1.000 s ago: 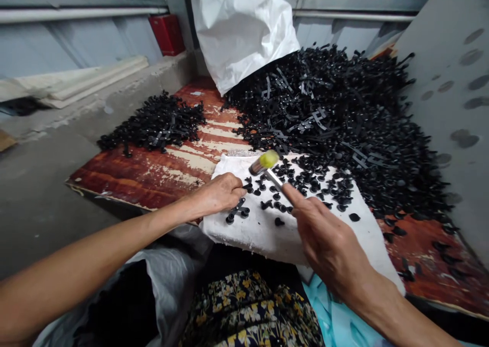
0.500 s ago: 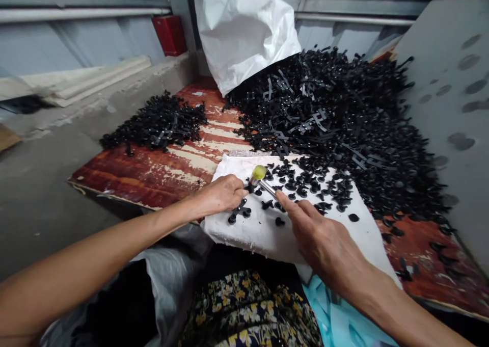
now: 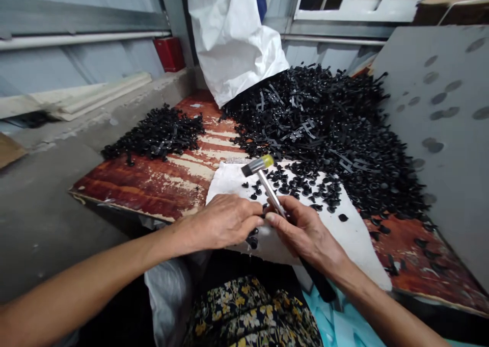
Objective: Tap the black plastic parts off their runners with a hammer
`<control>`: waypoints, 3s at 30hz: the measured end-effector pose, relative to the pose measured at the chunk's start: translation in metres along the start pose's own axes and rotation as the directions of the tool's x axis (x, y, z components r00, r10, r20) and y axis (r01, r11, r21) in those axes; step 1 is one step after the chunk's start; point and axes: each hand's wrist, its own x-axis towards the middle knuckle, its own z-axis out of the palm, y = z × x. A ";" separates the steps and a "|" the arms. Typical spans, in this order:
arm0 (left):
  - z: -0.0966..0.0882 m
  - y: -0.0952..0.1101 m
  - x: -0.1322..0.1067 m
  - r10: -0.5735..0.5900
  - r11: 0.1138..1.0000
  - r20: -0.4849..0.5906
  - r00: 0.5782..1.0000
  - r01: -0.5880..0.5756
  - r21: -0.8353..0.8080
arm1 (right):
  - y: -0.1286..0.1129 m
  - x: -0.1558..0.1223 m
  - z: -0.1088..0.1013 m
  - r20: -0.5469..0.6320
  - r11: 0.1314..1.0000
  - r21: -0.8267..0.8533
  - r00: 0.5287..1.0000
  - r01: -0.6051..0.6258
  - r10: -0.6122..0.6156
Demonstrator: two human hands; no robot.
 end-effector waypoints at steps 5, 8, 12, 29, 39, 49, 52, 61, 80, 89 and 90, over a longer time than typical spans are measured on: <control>0.014 0.003 -0.014 -0.121 0.992 -0.399 0.909 0.128 -0.008 | 0.012 -0.008 0.006 -0.082 0.987 0.144 0.993 -0.068 0.080; 0.019 0.002 -0.021 -0.328 0.943 -0.384 0.863 0.278 -0.181 | 0.017 -0.012 0.007 -0.166 0.983 0.173 0.983 -0.054 0.084; 0.023 0.013 -0.018 -0.346 0.920 -0.239 0.907 0.278 -0.276 | 0.020 -0.015 0.018 -0.154 0.986 0.162 0.986 -0.036 0.061; 0.003 -0.035 -0.012 -0.367 0.773 0.040 0.930 0.328 -0.543 | 0.029 -0.020 -0.020 0.104 0.828 -0.513 0.974 0.227 -0.202; 0.006 -0.038 -0.010 -0.306 0.784 0.043 0.951 0.277 -0.555 | 0.010 -0.045 -0.015 -0.052 0.987 -0.149 0.997 -0.059 0.052; 0.012 -0.035 0.008 -0.233 0.815 0.099 0.967 0.250 -0.523 | 0.025 -0.056 -0.021 -0.266 0.947 0.145 0.911 -0.285 0.315; 0.012 -0.034 0.009 -0.234 0.820 0.083 0.969 0.243 -0.518 | 0.026 -0.058 -0.019 -0.258 0.935 0.169 0.902 -0.311 0.347; 0.017 -0.036 0.008 -0.213 0.817 0.050 0.976 0.206 -0.538 | 0.027 -0.059 -0.019 -0.225 0.943 0.162 0.919 -0.291 0.322; 0.015 -0.037 0.011 -0.216 0.863 0.085 0.973 0.230 -0.449 | 0.031 -0.056 -0.022 -0.161 0.909 -0.405 0.970 0.102 -0.180; 0.012 -0.038 0.012 -0.247 0.780 0.175 0.953 0.302 -0.548 | 0.017 -0.038 -0.014 0.044 0.674 -0.628 0.882 0.389 -0.469; 0.012 -0.038 0.013 -0.245 0.780 0.172 0.954 0.299 -0.549 | 0.016 -0.037 -0.013 0.057 0.655 -0.647 0.881 0.390 -0.469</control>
